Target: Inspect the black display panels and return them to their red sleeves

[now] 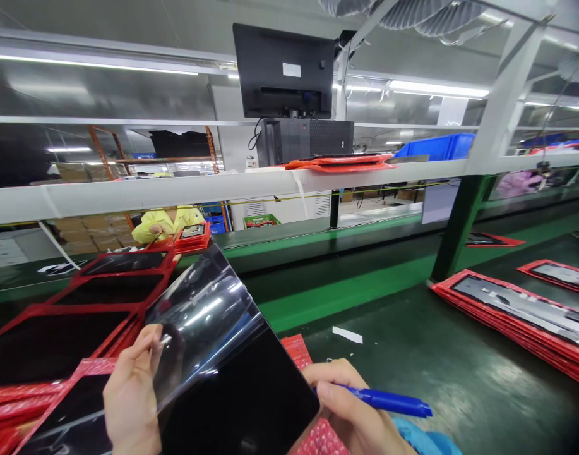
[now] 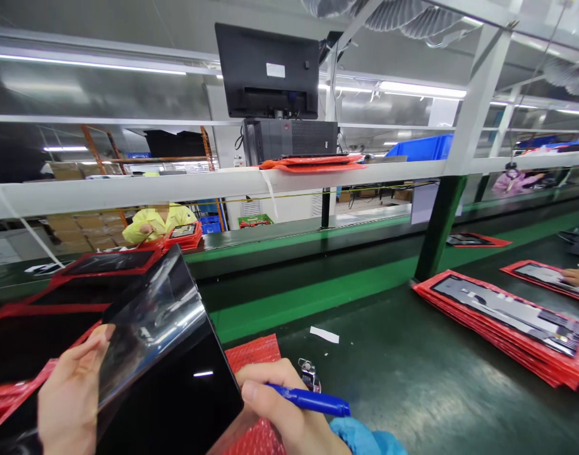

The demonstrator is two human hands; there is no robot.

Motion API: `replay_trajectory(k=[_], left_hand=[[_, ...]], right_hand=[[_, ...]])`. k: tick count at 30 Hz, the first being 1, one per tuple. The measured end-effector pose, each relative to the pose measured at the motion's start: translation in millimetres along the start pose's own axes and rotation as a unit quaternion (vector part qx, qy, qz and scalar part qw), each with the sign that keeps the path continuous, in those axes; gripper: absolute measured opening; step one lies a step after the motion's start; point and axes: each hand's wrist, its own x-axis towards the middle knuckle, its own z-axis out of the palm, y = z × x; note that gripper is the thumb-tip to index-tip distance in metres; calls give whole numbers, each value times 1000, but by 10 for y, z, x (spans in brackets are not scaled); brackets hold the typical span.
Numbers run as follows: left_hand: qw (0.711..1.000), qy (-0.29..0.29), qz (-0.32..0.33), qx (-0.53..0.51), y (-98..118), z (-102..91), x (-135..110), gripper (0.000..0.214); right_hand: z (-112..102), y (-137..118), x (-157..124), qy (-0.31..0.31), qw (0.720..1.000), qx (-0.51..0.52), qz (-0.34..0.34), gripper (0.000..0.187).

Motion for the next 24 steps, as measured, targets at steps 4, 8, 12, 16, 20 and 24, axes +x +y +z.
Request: replay_trajectory(k=[4,8,12,16,20,24], left_hand=[[999,41,-14,-10,168,-57,-69,16],[998,39,39,-18,178,-138,-80,17],[997,7,68,-21,113,-216,-53,13],[997,9,66,-26,113,-238,-51,13],[997,-1,70,-23,143,-222,-72,14],[994,3,105,32,134,-203,-83,11]], right_hand=[[-48,43,105,-21,999,-27,18,26],[-122,156,215,-18,1000,-14,10,34],[-178,252,243,-19,999,7,29,34],[-191,291,224,10,999,29,32,32],[-133,223,149,-4,999,23,25,29],[-70,71,47,-2,1000,-20,-9,15]])
